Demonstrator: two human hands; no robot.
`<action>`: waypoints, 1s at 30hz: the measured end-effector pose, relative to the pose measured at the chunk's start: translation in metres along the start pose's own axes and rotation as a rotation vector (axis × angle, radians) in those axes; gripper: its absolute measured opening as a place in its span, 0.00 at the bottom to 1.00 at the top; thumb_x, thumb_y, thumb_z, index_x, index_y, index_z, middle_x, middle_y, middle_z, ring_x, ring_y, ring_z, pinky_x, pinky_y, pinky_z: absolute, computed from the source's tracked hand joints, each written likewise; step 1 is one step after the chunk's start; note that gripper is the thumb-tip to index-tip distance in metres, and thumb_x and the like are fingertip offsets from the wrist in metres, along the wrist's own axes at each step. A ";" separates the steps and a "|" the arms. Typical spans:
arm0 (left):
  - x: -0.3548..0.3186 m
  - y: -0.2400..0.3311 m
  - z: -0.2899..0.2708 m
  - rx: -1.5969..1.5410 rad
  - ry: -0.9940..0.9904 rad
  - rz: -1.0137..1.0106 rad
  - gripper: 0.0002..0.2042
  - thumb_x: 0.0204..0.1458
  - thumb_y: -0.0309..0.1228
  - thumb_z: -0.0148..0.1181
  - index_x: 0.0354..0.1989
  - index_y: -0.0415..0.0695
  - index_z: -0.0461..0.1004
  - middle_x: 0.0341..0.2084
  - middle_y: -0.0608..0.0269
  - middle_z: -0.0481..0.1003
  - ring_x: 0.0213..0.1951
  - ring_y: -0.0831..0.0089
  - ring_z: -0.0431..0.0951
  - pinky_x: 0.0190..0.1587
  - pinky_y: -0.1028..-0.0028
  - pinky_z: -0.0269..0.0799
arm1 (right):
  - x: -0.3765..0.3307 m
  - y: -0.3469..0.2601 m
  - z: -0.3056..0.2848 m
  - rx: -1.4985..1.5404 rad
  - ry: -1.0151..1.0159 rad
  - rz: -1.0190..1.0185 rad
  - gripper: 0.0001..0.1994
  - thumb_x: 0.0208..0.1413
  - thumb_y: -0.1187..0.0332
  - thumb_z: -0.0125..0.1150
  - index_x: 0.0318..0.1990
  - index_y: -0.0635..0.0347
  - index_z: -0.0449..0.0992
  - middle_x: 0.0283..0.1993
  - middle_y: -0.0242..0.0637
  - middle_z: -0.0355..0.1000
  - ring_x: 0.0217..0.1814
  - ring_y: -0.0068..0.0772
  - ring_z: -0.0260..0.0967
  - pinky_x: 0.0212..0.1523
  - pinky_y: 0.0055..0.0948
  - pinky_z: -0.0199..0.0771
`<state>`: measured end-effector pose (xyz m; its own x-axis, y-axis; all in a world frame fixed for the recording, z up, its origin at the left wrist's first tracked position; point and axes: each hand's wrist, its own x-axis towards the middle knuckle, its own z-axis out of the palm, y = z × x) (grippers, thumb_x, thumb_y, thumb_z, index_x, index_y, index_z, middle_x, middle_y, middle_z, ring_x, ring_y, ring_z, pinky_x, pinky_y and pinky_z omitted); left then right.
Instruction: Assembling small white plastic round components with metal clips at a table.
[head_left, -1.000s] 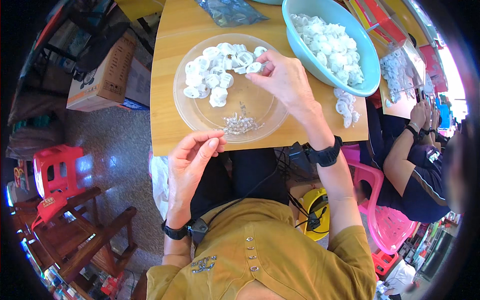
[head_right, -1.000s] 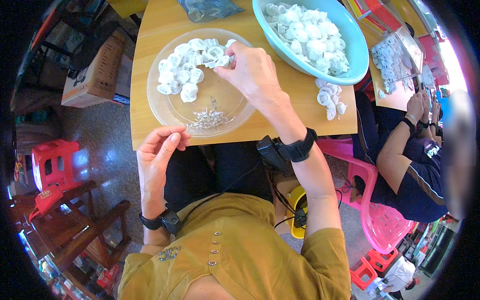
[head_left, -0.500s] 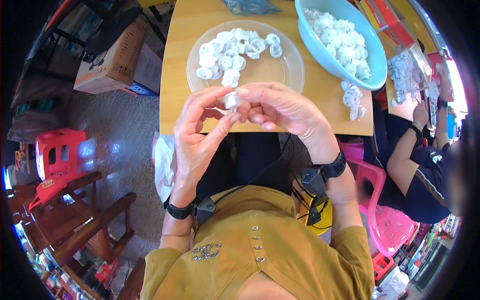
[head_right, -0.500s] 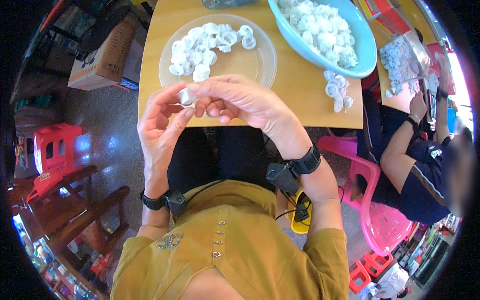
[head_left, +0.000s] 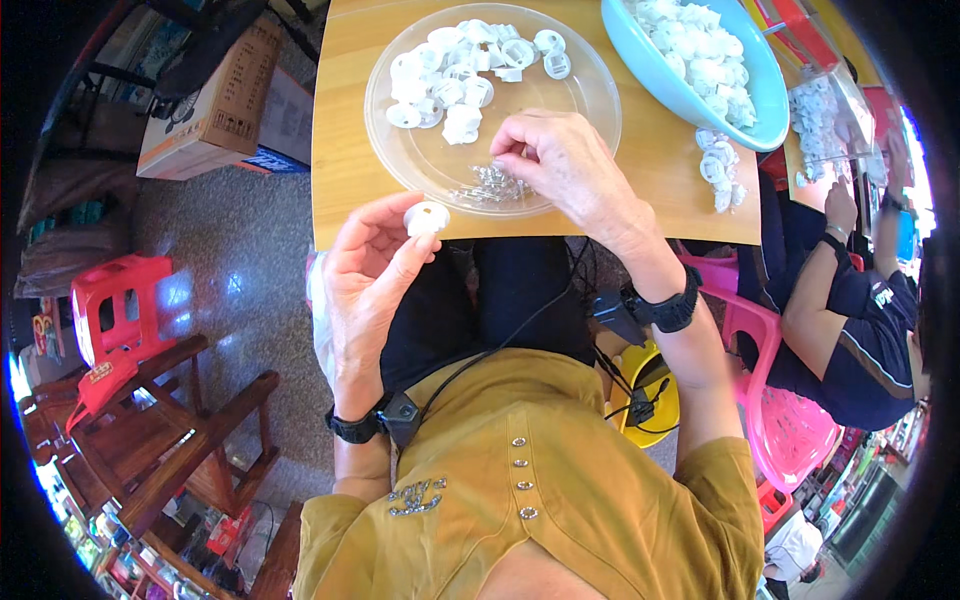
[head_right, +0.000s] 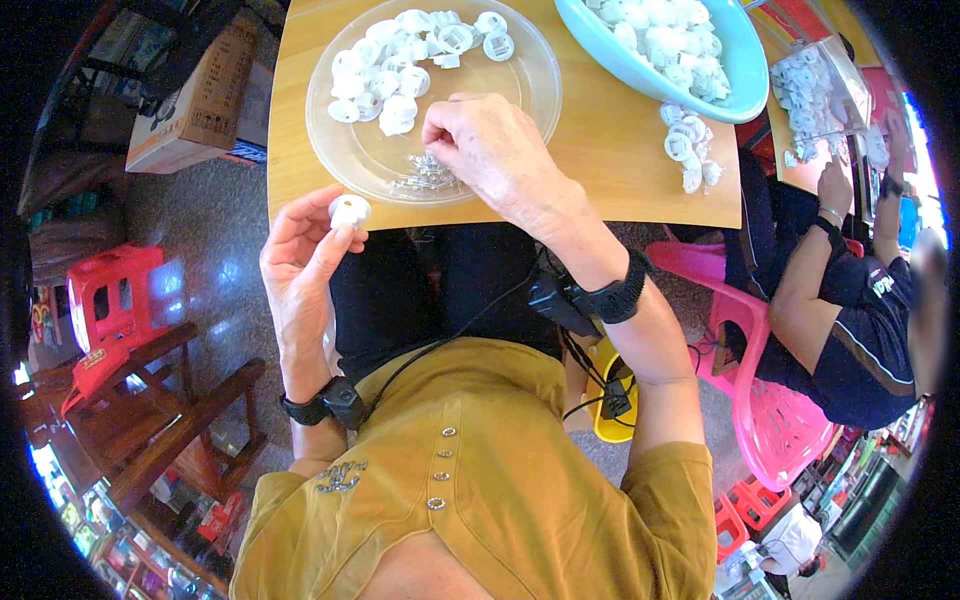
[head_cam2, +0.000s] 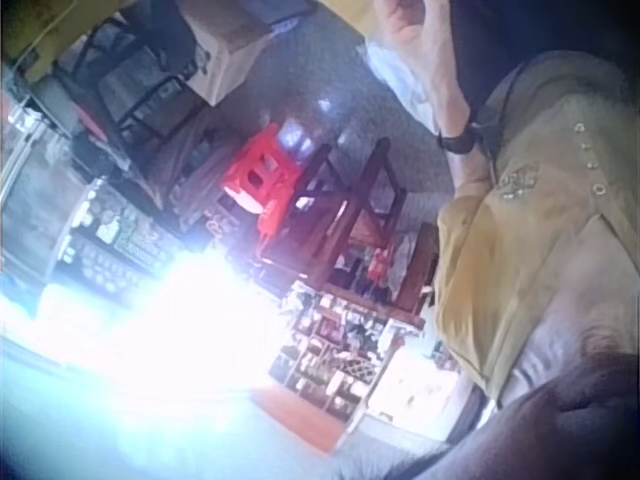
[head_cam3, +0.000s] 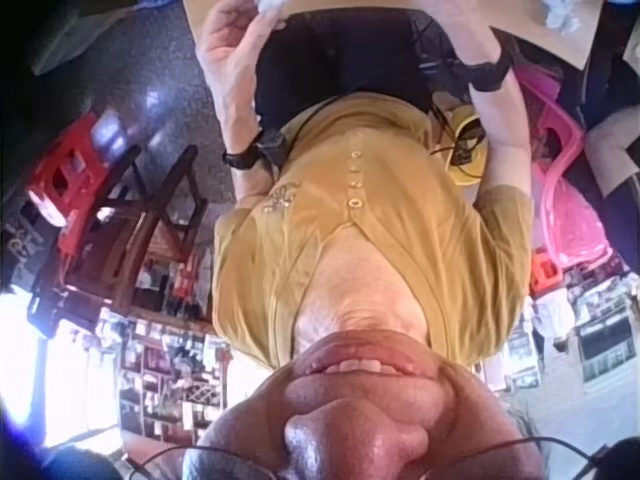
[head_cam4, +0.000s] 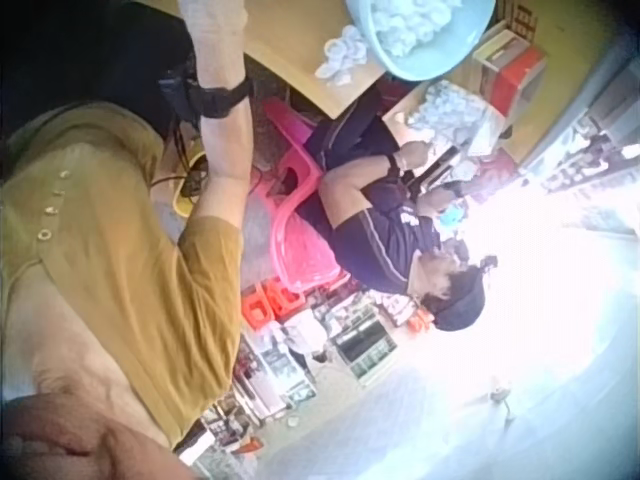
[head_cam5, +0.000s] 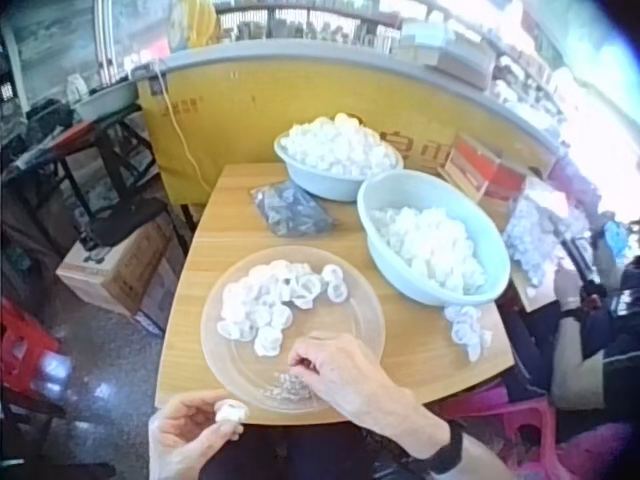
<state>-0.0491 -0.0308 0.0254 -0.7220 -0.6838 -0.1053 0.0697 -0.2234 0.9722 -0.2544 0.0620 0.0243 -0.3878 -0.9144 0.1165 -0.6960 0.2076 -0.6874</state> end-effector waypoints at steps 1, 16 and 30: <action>0.000 0.000 0.001 -0.011 -0.025 0.005 0.15 0.50 0.20 0.57 0.48 0.35 0.70 0.35 0.59 0.75 0.33 0.77 0.74 0.38 0.79 0.71 | 0.001 -0.001 0.001 0.002 -0.002 0.002 0.05 0.47 0.70 0.60 0.28 0.62 0.74 0.27 0.40 0.72 0.29 0.38 0.72 0.31 0.32 0.70; 0.003 -0.002 -0.002 -0.005 -0.033 -0.022 0.15 0.50 0.22 0.58 0.48 0.35 0.70 0.36 0.59 0.75 0.33 0.77 0.74 0.38 0.79 0.71 | 0.005 -0.009 0.001 -0.176 -0.078 0.097 0.05 0.46 0.66 0.61 0.28 0.56 0.74 0.29 0.36 0.71 0.35 0.40 0.71 0.35 0.37 0.70; 0.006 -0.007 0.000 -0.304 -0.101 -0.037 0.13 0.55 0.26 0.55 0.49 0.37 0.68 0.36 0.59 0.74 0.32 0.76 0.75 0.36 0.78 0.71 | -0.001 -0.026 -0.009 0.213 -0.047 0.248 0.05 0.48 0.71 0.61 0.30 0.63 0.74 0.25 0.35 0.73 0.27 0.26 0.71 0.31 0.25 0.72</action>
<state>-0.0537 -0.0335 0.0181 -0.7913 -0.6026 -0.1031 0.2338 -0.4541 0.8597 -0.2415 0.0610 0.0483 -0.4979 -0.8611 -0.1030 -0.4401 0.3532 -0.8255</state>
